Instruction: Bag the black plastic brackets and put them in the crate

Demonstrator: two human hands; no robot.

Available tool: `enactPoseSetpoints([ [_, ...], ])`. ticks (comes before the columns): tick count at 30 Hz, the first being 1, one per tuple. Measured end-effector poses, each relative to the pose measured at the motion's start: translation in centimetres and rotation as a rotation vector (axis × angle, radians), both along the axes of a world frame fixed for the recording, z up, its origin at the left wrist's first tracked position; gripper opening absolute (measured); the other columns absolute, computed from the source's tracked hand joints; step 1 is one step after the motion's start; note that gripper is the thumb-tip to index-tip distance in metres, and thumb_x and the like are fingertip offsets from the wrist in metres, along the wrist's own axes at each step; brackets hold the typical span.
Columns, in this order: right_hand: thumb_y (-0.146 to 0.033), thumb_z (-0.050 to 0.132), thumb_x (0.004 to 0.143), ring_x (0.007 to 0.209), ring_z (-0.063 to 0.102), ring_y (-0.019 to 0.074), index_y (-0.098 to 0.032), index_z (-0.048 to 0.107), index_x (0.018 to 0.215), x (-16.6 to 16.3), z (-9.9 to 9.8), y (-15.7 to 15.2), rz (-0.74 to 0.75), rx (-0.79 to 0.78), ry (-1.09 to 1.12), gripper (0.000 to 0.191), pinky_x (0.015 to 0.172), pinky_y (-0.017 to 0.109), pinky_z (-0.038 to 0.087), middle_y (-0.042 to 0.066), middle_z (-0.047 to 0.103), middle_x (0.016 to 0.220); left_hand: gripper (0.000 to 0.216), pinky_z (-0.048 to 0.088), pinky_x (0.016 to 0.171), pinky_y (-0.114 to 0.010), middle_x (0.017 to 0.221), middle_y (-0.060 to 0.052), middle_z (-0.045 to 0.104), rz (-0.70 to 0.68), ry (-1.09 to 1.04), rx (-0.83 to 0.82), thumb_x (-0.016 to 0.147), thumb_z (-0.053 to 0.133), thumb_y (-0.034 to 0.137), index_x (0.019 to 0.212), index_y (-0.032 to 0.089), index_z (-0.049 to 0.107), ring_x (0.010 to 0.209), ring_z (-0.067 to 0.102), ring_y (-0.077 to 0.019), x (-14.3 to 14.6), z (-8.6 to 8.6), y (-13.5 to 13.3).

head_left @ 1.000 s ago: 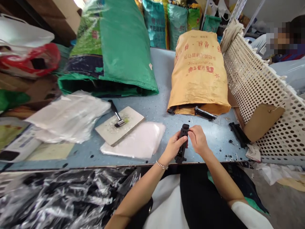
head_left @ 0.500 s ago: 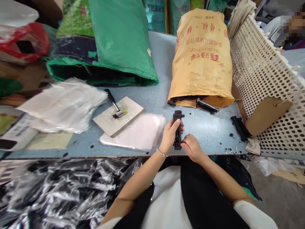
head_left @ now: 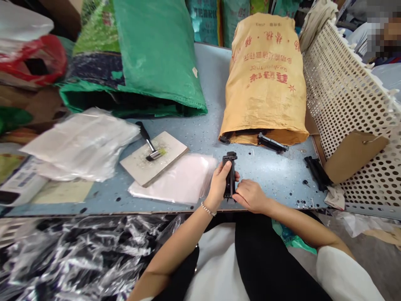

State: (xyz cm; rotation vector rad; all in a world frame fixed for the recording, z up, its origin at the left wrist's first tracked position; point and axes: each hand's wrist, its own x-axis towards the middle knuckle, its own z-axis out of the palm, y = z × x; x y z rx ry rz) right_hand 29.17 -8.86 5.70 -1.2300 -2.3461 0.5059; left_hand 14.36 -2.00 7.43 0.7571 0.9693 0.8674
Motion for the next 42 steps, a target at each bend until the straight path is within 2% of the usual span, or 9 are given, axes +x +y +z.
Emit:
enactPoseSetpoints([
  [5,-0.045,0.036,0.108,0.092,0.061,0.0241,-0.024,0.071,0.098,5.9,-0.2,6.0,-0.416,-0.128,0.027,0.042,0.088,0.038,0.045,0.008,0.071,0.094,0.054,0.06,0.087,-0.041,0.103,-0.007,0.071,0.044,0.179,0.148,0.088,0.068,0.055,0.127,0.022,0.047,0.094,0.073,-0.0226,0.3,-4.8,-0.1],
  [8,-0.04,0.045,0.104,0.124,0.054,0.0339,-0.016,0.067,0.123,11.6,0.5,10.3,-0.917,-0.14,0.063,0.038,0.109,0.05,0.035,0.019,0.069,0.119,0.043,0.043,0.116,-0.055,0.133,-0.018,0.063,-0.025,0.548,0.439,0.096,0.058,0.042,0.131,0.018,0.054,0.135,0.056,-0.0323,0.4,-7.5,0.0],
  [10,-0.046,0.047,0.102,0.127,0.054,0.0371,-0.011,0.064,0.129,13.2,0.8,11.4,-1.017,-0.2,0.137,0.046,0.109,0.053,0.036,0.023,0.068,0.123,0.049,0.027,0.125,-0.061,0.151,-0.023,0.049,-0.012,0.721,0.619,0.096,0.057,0.038,0.139,0.014,0.052,0.152,0.034,-0.0368,0.5,-8.1,0.1],
  [14,-0.064,0.03,0.104,0.095,0.068,0.0275,-0.018,0.068,0.12,9.2,0.1,8.1,-0.831,-0.333,0.312,0.062,0.085,0.041,0.054,0.012,0.075,0.104,0.066,0.021,0.128,-0.059,0.164,-0.02,0.037,-0.057,0.523,0.697,0.098,0.055,0.052,0.152,0.018,0.041,0.158,0.022,-0.0352,1.3,-5.7,0.3],
  [17,-0.072,0.033,0.1,0.082,0.067,0.0234,-0.022,0.072,0.102,4.7,0.1,4.0,-0.513,-0.479,0.554,0.063,0.075,0.037,0.054,0.007,0.074,0.091,0.066,0.04,0.119,-0.048,0.15,-0.017,0.055,-0.143,0.128,0.514,0.097,0.052,0.063,0.146,0.019,0.047,0.145,0.046,-0.0318,2.1,-2.7,0.2],
  [23,-0.065,0.038,0.102,0.085,0.057,0.0232,-0.023,0.062,0.086,3.2,3.2,2.5,-0.559,0.13,0.427,0.051,0.084,0.043,0.047,0.006,0.063,0.086,0.055,0.049,0.065,-0.027,0.076,0.001,0.064,-0.206,-0.007,0.261,0.088,0.067,0.064,0.115,0.017,0.057,0.067,0.06,-0.0147,1.9,1.0,-0.9],
  [30,-0.064,0.03,0.105,0.066,0.051,0.0167,-0.024,0.048,0.074,1.3,3.8,3.4,-0.506,-0.263,0.654,0.054,0.065,0.032,0.043,-0.001,0.051,0.069,0.048,0.044,0.059,-0.025,0.071,0.003,0.061,-0.142,0.116,0.308,0.084,0.071,0.06,0.105,0.019,0.057,0.061,0.055,-0.0126,1.3,1.5,-0.6],
  [36,-0.066,0.04,0.102,0.083,0.053,0.0233,-0.02,0.061,0.085,-0.4,1.3,-0.1,-0.197,0.001,0.148,0.053,0.081,0.04,0.04,0.008,0.063,0.085,0.049,0.044,0.051,-0.022,0.071,0.004,0.057,-0.009,-0.074,0.102,0.082,0.071,0.064,0.09,0.019,0.053,0.054,0.052,-0.0083,0.0,2.0,0.8],
  [42,-0.049,0.032,0.11,0.079,0.057,0.0181,-0.021,0.059,0.086,-1.6,0.3,-0.3,-0.088,-0.286,0.186,0.046,0.075,0.032,0.044,0.003,0.063,0.083,0.057,0.055,0.059,-0.024,0.083,0.002,0.062,0.087,-0.01,0.269,0.081,0.079,0.053,0.118,0.023,0.049,0.06,0.062,-0.0106,-1.4,1.2,0.8],
])
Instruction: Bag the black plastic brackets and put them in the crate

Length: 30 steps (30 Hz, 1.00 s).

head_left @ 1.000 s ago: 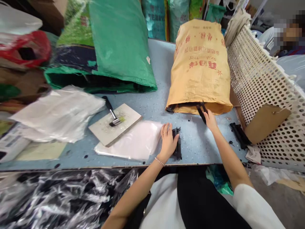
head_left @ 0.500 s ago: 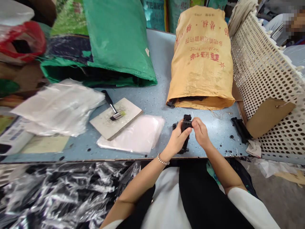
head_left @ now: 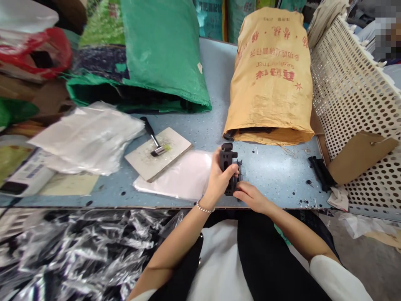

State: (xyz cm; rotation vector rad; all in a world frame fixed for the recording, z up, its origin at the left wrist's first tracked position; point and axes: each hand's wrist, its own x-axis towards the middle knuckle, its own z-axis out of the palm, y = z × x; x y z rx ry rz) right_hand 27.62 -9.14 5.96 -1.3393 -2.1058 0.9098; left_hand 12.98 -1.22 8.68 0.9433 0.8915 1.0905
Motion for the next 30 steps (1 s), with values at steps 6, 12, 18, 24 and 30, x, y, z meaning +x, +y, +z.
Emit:
enactPoseSetpoints([
  [6,-0.023,0.039,0.107,0.104,0.06,0.0214,-0.021,0.069,0.115,5.2,-0.7,12.2,-0.313,0.111,-0.59,0.031,0.093,0.033,0.043,0.008,0.071,0.112,0.035,0.057,0.1,-0.054,0.109,-0.009,0.067,0.117,0.372,-0.044,0.093,0.058,0.047,0.114,0.019,0.054,0.108,0.07,-0.0291,-1.4,-6.9,0.5],
  [12,-0.011,0.03,0.102,0.116,0.053,0.0339,-0.008,0.057,0.141,11.3,-2.0,18.9,-0.617,0.166,-0.799,0.048,0.097,0.047,0.038,0.026,0.059,0.134,0.058,0.026,0.128,-0.058,0.161,-0.023,0.037,0.113,0.747,0.294,0.095,0.05,0.028,0.15,0.011,0.041,0.154,0.032,-0.0347,-0.3,-11.0,-0.7],
  [18,-0.019,0.038,0.102,0.117,0.053,0.0334,-0.015,0.057,0.144,13.8,-2.9,15.5,-0.579,0.201,-0.82,0.047,0.098,0.046,0.04,0.021,0.057,0.137,0.051,0.026,0.126,-0.064,0.156,-0.018,0.044,0.148,0.786,0.626,0.099,0.053,0.027,0.148,0.019,0.046,0.156,0.027,-0.034,0.1,-9.1,-0.4],
  [24,-0.024,0.048,0.099,0.116,0.055,0.0346,-0.011,0.044,0.153,13.8,-2.4,18.0,-0.583,0.192,-0.798,0.056,0.097,0.046,0.044,0.025,0.055,0.137,0.046,0.031,0.123,-0.062,0.144,-0.016,0.055,0.061,0.712,0.674,0.096,0.053,0.018,0.142,0.02,0.052,0.145,0.042,-0.0317,2.4,-6.9,-0.2],
  [30,-0.012,0.047,0.096,0.104,0.063,0.0309,-0.014,0.055,0.146,11.9,0.0,18.8,-0.567,0.169,-0.732,0.051,0.094,0.046,0.045,0.024,0.059,0.129,0.045,0.037,0.121,-0.056,0.139,-0.014,0.06,0.026,0.578,0.511,0.092,0.056,0.02,0.137,0.021,0.058,0.137,0.051,-0.029,1.9,-6.4,-0.7],
])
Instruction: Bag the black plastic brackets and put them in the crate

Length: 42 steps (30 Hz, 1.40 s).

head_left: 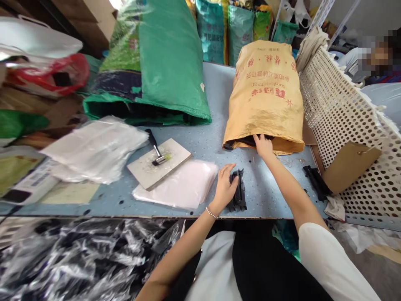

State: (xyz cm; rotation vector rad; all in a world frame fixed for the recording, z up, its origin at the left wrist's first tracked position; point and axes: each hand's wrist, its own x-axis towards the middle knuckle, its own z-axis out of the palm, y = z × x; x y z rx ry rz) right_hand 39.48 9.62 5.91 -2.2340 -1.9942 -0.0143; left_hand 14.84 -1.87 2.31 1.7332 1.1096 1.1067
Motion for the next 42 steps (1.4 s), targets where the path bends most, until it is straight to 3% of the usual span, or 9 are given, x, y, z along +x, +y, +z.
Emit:
enactPoseSetpoints([
  [4,-0.017,0.058,0.093,0.103,0.064,0.0284,-0.016,0.064,0.133,-0.8,1.9,-4.6,0.079,0.056,0.118,0.041,0.091,0.04,0.051,0.016,0.063,0.116,0.048,0.04,0.12,-0.049,0.141,-0.014,0.06,-0.046,-0.359,-0.351,0.09,0.067,0.031,0.136,0.021,0.056,0.135,0.056,-0.0259,0.3,0.9,0.7],
  [8,-0.024,0.052,0.1,0.096,0.064,0.0243,-0.024,0.068,0.121,-4.6,1.9,-13.2,0.193,0.311,0.472,0.026,0.085,0.04,0.055,0.008,0.063,0.103,0.06,0.05,0.109,-0.044,0.136,-0.014,0.063,-0.09,-0.819,-0.798,0.089,0.069,0.055,0.137,0.025,0.049,0.127,0.063,-0.0248,2.7,2.6,1.4],
  [14,-0.026,0.059,0.098,0.092,0.063,0.0242,-0.025,0.065,0.106,-10.1,-0.4,-20.9,0.221,0.442,0.648,0.01,0.079,0.041,0.057,0.008,0.061,0.099,0.057,0.054,0.092,-0.027,0.109,0.003,0.067,0.008,-0.98,-0.815,0.08,0.079,0.041,0.126,0.032,0.047,0.101,0.067,-0.0126,4.1,3.3,0.7],
  [17,-0.027,0.052,0.1,0.098,0.064,0.0238,-0.025,0.064,0.11,-9.9,-1.2,-20.3,0.246,0.378,0.783,0.015,0.085,0.042,0.057,0.008,0.065,0.103,0.053,0.054,0.086,-0.026,0.103,0.005,0.066,0.032,-0.935,-0.775,0.078,0.078,0.039,0.121,0.03,0.049,0.093,0.067,-0.0123,3.7,2.9,1.0],
  [21,-0.02,0.048,0.093,0.116,0.06,0.0256,-0.024,0.061,0.12,-7.0,-2.1,-17.1,0.031,0.455,0.83,0.031,0.097,0.047,0.053,0.011,0.063,0.12,0.05,0.053,0.089,-0.026,0.106,0.003,0.067,-0.073,-0.919,-0.731,0.076,0.081,0.036,0.116,0.027,0.051,0.1,0.067,-0.0132,3.7,2.8,1.7],
  [27,-0.024,0.06,0.077,0.115,0.065,0.0251,-0.024,0.044,0.15,-2.3,-2.0,-13.9,0.128,0.042,1.002,0.075,0.097,0.046,0.056,0.013,0.061,0.139,0.065,0.051,0.1,-0.035,0.121,-0.005,0.067,-0.239,-0.797,-0.647,0.077,0.081,0.038,0.133,0.024,0.05,0.113,0.065,-0.0203,4.5,2.7,1.9],
  [33,-0.022,0.065,0.075,0.122,0.062,0.0304,-0.025,0.061,0.139,0.7,-1.1,-15.3,0.066,0.314,0.688,0.065,0.107,0.053,0.049,0.011,0.066,0.133,0.075,0.051,0.096,-0.034,0.118,-0.005,0.067,-0.195,-0.579,-0.503,0.081,0.079,0.036,0.145,0.023,0.042,0.101,0.067,-0.018,4.2,3.5,2.3],
  [39,-0.034,0.061,0.084,0.116,0.062,0.0317,-0.019,0.061,0.138,4.2,-2.2,-13.1,-0.139,0.346,0.571,0.056,0.102,0.054,0.051,0.017,0.066,0.131,0.062,0.053,0.064,-0.025,0.116,-0.006,0.071,-0.223,-0.7,-0.732,0.082,0.074,0.046,0.135,0.022,0.053,0.072,0.068,-0.0127,3.5,5.5,2.1],
  [42,-0.042,0.056,0.095,0.125,0.056,0.0354,-0.017,0.063,0.133,3.3,-0.8,-12.8,-0.007,0.353,0.383,0.046,0.109,0.059,0.043,0.02,0.065,0.13,0.066,0.053,0.061,-0.024,0.102,-0.006,0.074,-0.244,-0.678,-0.8,0.081,0.074,0.051,0.137,0.02,0.056,0.071,0.07,-0.0148,2.4,6.7,1.4],
])
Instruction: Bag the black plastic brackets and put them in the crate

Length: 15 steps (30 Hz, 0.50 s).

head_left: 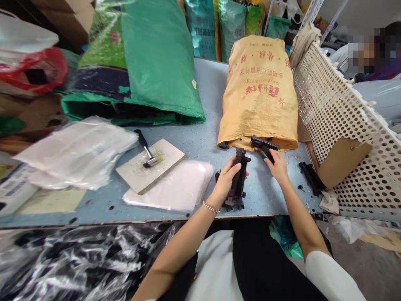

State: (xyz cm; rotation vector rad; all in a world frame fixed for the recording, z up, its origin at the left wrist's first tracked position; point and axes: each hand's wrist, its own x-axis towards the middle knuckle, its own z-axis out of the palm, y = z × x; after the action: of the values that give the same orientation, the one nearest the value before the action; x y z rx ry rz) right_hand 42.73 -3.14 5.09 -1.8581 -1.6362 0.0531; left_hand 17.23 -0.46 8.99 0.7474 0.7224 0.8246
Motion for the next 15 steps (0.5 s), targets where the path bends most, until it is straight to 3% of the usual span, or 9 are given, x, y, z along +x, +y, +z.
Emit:
enactPoseSetpoints([
  [4,-0.046,0.051,0.103,0.112,0.058,0.0314,-0.021,0.066,0.125,-4.4,3.6,-1.3,0.354,0.091,-0.217,0.037,0.1,0.05,0.046,0.015,0.068,0.12,0.069,0.054,0.062,-0.025,0.086,-0.004,0.074,-0.068,0.049,-0.002,0.082,0.074,0.054,0.139,0.018,0.057,0.073,0.072,-0.0178,-1.7,1.8,-1.2],
  [9,-0.048,0.048,0.104,0.085,0.054,0.0259,-0.021,0.07,0.097,-7.7,7.2,-1.4,0.529,0.003,-0.262,0.035,0.08,0.042,0.043,0.011,0.067,0.092,0.075,0.054,0.063,-0.025,0.08,-0.003,0.073,-0.102,0.101,0.003,0.083,0.073,0.055,0.144,0.016,0.054,0.069,0.07,-0.0172,-3.2,2.8,-2.5],
  [12,-0.061,0.059,0.096,0.08,0.051,0.024,-0.022,0.067,0.083,-8.7,7.5,-1.3,0.54,-0.13,0.048,0.042,0.076,0.039,0.042,0.009,0.062,0.082,0.075,0.057,0.067,-0.031,0.084,-0.007,0.074,-0.139,0.183,0.076,0.088,0.066,0.058,0.147,0.015,0.052,0.073,0.071,-0.0211,-3.8,2.3,-3.3],
  [15,-0.077,0.053,0.091,0.068,0.048,0.0192,-0.022,0.062,0.075,-10.2,6.5,-1.8,0.463,-0.294,0.552,0.057,0.065,0.034,0.042,0.004,0.055,0.07,0.073,0.057,0.094,-0.043,0.12,-0.014,0.071,-0.039,0.363,0.441,0.09,0.064,0.055,0.152,0.019,0.048,0.108,0.069,-0.0291,-4.4,1.3,-3.7],
])
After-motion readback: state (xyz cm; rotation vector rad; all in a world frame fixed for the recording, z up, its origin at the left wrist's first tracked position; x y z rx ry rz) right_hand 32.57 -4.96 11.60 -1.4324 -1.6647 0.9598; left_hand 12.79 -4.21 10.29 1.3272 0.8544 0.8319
